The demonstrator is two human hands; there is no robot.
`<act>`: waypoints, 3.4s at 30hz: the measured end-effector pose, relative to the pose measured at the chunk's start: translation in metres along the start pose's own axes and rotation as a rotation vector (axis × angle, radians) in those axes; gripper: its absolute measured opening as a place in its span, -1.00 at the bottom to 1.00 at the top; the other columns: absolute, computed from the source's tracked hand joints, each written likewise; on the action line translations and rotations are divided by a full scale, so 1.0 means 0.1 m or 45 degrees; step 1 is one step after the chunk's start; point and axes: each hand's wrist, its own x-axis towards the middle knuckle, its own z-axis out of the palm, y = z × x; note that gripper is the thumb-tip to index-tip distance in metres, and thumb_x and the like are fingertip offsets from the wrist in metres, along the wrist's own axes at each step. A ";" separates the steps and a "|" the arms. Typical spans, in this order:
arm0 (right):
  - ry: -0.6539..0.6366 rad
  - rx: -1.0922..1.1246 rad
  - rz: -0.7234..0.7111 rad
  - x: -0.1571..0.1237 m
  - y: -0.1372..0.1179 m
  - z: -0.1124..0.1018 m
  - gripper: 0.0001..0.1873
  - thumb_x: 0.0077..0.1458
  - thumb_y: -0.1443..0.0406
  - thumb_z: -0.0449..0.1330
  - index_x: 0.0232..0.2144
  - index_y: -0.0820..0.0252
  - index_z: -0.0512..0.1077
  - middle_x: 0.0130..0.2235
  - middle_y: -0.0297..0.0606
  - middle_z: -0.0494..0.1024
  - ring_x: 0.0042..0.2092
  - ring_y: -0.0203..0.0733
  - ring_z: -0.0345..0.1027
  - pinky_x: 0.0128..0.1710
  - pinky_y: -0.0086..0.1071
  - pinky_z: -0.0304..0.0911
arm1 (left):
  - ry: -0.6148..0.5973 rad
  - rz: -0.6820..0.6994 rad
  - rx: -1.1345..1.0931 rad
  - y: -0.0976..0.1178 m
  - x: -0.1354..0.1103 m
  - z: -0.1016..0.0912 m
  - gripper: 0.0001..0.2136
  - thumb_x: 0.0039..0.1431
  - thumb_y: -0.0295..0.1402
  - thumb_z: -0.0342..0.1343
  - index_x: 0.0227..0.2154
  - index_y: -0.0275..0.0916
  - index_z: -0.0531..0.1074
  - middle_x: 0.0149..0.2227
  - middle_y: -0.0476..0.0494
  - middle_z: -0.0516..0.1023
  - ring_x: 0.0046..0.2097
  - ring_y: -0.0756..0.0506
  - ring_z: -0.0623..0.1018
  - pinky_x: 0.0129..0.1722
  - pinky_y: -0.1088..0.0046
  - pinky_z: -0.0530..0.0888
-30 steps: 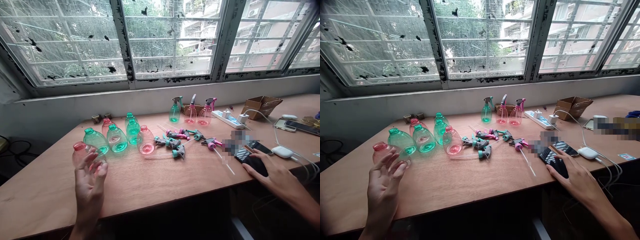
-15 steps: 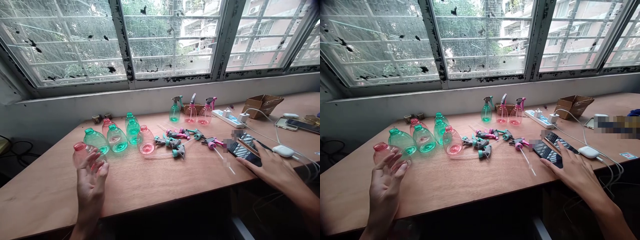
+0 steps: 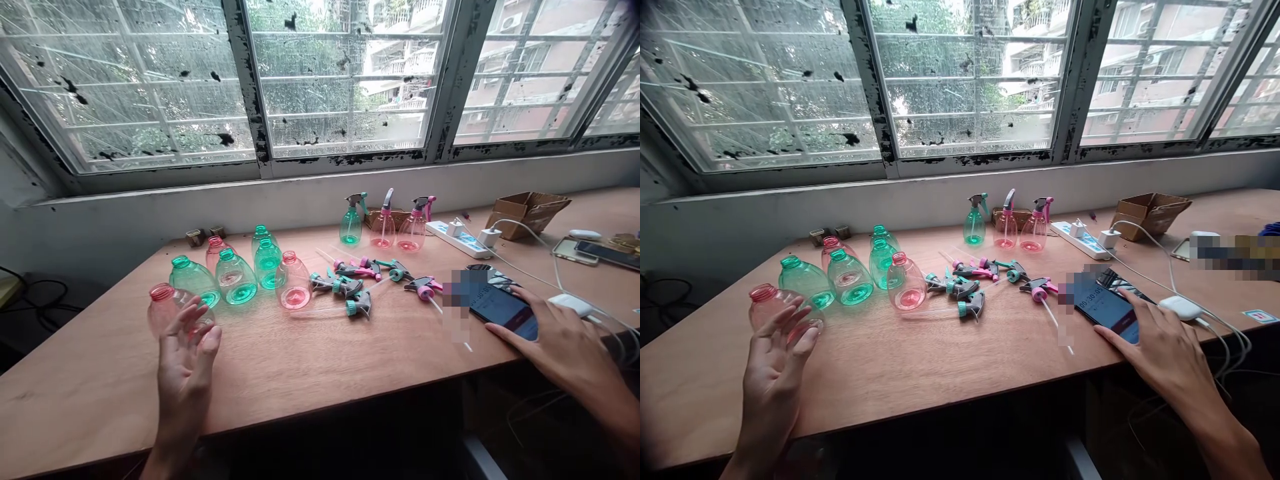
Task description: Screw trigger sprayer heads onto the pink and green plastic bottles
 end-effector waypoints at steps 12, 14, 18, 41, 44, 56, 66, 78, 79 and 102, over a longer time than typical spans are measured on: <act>-0.024 0.083 0.091 -0.01 0.06 0.07 -0.09 0.17 -0.29 -0.23 0.19 0.25 0.29 -0.09 0.14 0.59 -0.02 0.40 0.44 -0.10 0.05 0.31 | 0.118 0.192 0.268 -0.07 0.10 -0.09 -0.39 0.17 -0.19 0.27 0.25 -0.07 0.24 0.40 -0.17 0.17 0.35 -0.34 0.27 0.34 -0.02 0.21; -0.168 0.226 0.236 -0.01 0.09 0.14 -0.19 0.13 -0.24 -0.06 0.18 0.19 0.28 -0.02 0.10 0.59 0.03 0.37 0.44 -0.07 0.01 0.32 | 0.170 0.302 0.450 -0.07 0.20 -0.17 -0.29 0.11 -0.18 0.31 0.29 -0.15 0.19 0.41 -0.27 0.09 0.40 -0.34 0.16 0.37 0.00 0.14; -0.307 0.404 0.404 -0.01 0.08 0.21 -0.15 0.08 -0.21 0.07 0.24 0.19 0.20 0.08 0.10 0.57 0.10 0.38 0.41 0.01 0.02 0.29 | 0.248 0.260 0.701 -0.11 0.42 -0.35 -0.05 -0.07 -0.14 0.43 0.34 -0.23 0.08 0.40 -0.40 0.05 0.42 -0.40 0.07 0.36 -0.09 0.12; -0.271 0.823 -0.537 0.00 -2.12 -0.36 -0.36 0.33 0.06 0.09 0.37 0.04 0.08 0.40 -0.05 0.20 0.40 0.15 0.05 0.31 0.15 0.06 | -1.062 0.079 0.288 -0.22 -0.43 0.18 -0.08 0.20 -0.20 0.29 0.41 0.10 -0.26 0.41 -0.30 0.14 0.35 -0.38 0.30 0.34 -0.12 0.21; -0.274 0.774 -0.515 0.05 -2.08 -0.29 -0.35 0.35 0.04 0.05 0.36 0.13 0.10 0.39 0.01 0.22 0.39 0.16 0.05 0.30 0.13 0.08 | -1.111 -0.018 0.229 -0.16 -0.43 0.22 -0.05 0.16 -0.23 0.33 0.42 0.06 -0.21 0.40 -0.31 0.16 0.35 -0.38 0.31 0.34 -0.10 0.24; -0.184 0.121 -0.081 0.23 -1.53 -0.11 -0.70 0.35 0.30 0.00 -0.05 0.28 0.48 -0.07 0.11 0.59 -0.05 0.24 0.48 -0.02 0.08 0.31 | -1.139 0.033 0.373 -0.05 -0.35 0.15 -0.25 0.15 -0.19 0.34 0.33 0.11 0.09 0.28 -0.19 0.33 0.30 -0.36 0.36 0.29 -0.04 0.34; 0.474 2.161 0.240 0.07 -1.76 -0.80 -0.57 0.10 0.28 0.37 0.00 -0.01 0.38 -0.08 -0.23 0.55 -0.08 0.03 0.53 0.04 0.11 0.39 | -0.852 -0.057 0.147 -0.06 -0.41 0.14 -0.37 0.22 -0.25 0.25 0.25 0.01 0.06 0.32 -0.25 0.23 0.37 -0.29 0.27 0.35 -0.04 0.26; 0.305 2.639 0.632 0.08 -1.77 -0.74 -0.51 0.20 0.36 0.26 0.15 -0.10 0.36 -0.20 -0.42 0.51 -0.07 -0.19 0.51 0.03 -0.10 0.49 | -0.916 -0.199 0.075 -0.06 -0.36 0.11 -0.42 0.21 -0.18 0.29 0.24 0.15 0.22 0.30 -0.12 0.23 0.27 -0.29 0.43 0.31 0.05 0.36; 0.289 2.644 0.646 0.07 -1.78 -0.71 -0.50 0.19 0.35 0.27 0.15 -0.08 0.36 -0.20 -0.42 0.51 -0.08 -0.19 0.51 0.03 -0.09 0.50 | -0.927 -0.194 0.081 -0.05 -0.35 0.11 -0.45 0.22 -0.18 0.28 0.23 0.14 0.25 0.31 -0.11 0.21 0.27 -0.30 0.42 0.31 0.06 0.36; -0.970 2.324 0.164 -0.10 -2.04 -0.50 -0.50 0.07 0.11 0.43 -0.02 0.17 0.39 -0.50 -0.42 0.53 -0.58 -0.36 0.24 -0.60 -0.49 0.20 | -1.163 -0.315 0.000 0.00 -0.32 0.09 -0.34 0.19 -0.27 0.34 0.24 0.09 0.09 0.30 -0.12 0.32 0.30 -0.26 0.38 0.28 0.19 0.38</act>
